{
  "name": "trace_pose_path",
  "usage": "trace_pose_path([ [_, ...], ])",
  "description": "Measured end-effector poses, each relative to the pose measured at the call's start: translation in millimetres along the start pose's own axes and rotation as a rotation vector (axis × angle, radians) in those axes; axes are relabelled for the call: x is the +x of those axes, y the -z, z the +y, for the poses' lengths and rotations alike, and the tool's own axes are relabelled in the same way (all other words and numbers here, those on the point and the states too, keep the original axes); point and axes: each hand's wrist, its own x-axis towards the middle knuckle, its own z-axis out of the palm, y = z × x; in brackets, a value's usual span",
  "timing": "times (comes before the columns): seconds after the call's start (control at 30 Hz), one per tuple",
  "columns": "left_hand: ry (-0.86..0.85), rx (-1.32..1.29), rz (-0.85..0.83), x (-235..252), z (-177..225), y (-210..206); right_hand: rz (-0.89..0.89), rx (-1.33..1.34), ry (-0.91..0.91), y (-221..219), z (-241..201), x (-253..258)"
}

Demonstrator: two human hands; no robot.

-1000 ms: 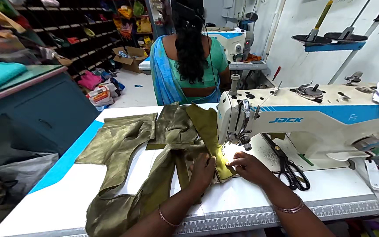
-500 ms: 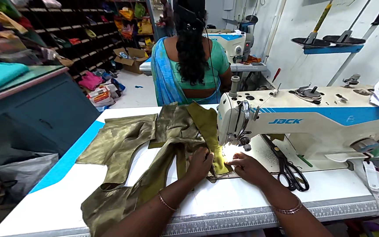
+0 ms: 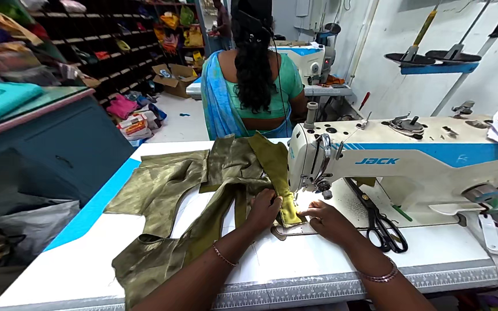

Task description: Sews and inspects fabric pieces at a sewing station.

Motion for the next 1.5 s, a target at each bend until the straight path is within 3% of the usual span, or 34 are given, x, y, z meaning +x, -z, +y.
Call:
trace_pose_path([
  [1.5, 0.042, 0.035, -0.024, 60, -15, 7, -0.05, -0.063, -0.096, 0, -5, 3],
])
